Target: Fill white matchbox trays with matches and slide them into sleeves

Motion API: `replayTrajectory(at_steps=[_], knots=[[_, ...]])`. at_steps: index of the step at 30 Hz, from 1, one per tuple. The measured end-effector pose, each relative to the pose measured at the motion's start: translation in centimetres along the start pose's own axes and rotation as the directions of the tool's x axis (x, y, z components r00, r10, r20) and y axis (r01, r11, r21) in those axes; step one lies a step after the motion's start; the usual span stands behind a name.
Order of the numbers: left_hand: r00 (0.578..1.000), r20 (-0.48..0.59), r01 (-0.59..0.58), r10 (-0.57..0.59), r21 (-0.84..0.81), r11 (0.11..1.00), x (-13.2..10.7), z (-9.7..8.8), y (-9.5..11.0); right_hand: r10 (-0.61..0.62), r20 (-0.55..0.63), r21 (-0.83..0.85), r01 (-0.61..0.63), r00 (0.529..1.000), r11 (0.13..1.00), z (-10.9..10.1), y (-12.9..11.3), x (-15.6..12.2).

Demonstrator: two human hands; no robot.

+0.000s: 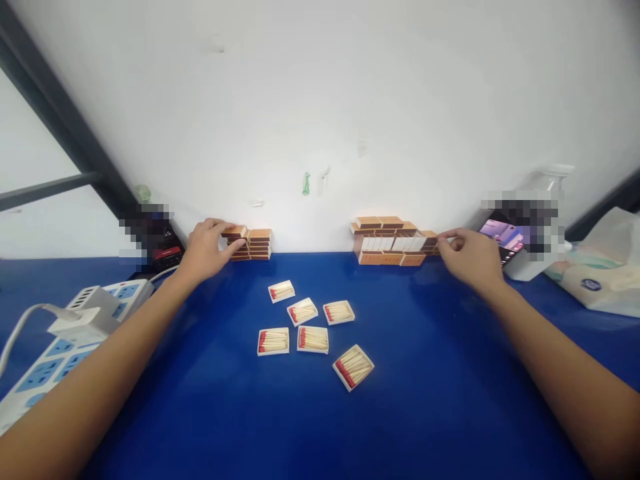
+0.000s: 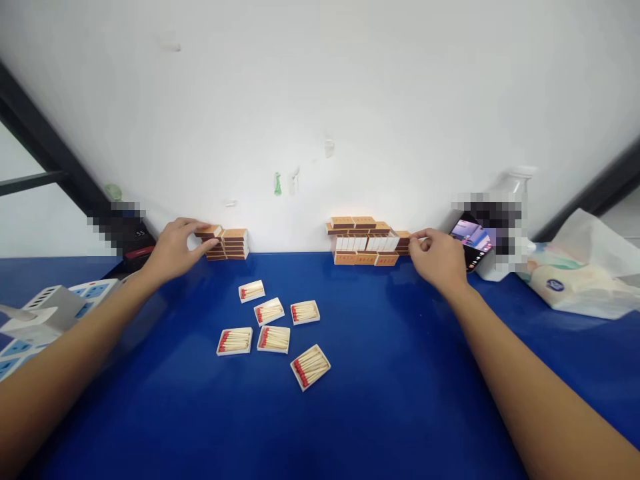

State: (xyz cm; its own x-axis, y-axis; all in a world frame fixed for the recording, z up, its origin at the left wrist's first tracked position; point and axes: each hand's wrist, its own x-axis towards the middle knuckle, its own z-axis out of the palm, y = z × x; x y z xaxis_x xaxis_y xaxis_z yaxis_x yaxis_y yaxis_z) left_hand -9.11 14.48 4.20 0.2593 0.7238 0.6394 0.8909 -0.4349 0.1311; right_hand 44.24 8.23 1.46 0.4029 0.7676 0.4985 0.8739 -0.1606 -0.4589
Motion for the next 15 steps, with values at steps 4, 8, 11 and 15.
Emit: replayTrajectory(at_steps=[4, 8, 11, 15], knots=[[0.999, -0.005, 0.031, -0.031, -0.058, 0.998, 0.08, 0.2, -0.32, -0.007, 0.006, 0.004, 0.007, 1.0, 1.0, 0.03, 0.24, 0.08], [0.994, 0.027, 0.107, -0.106, -0.036, 0.994, 0.2, 0.02, -0.64, -0.029, 0.018, 0.015, 0.028, 0.999, 0.999, -0.17, 0.15, -0.01], [0.987, 0.068, 0.143, -0.143, 0.004, 0.99, 0.2, 0.15, -0.74, -0.047, 0.019, 0.022, 0.046, 0.999, 0.999, -0.38, -0.16, -0.18], [0.991, 0.05, 0.124, -0.126, 0.028, 0.992, 0.23, -0.33, -0.51, -0.064, 0.009, 0.042, 0.063, 0.998, 0.997, -0.9, -0.49, -0.33]])
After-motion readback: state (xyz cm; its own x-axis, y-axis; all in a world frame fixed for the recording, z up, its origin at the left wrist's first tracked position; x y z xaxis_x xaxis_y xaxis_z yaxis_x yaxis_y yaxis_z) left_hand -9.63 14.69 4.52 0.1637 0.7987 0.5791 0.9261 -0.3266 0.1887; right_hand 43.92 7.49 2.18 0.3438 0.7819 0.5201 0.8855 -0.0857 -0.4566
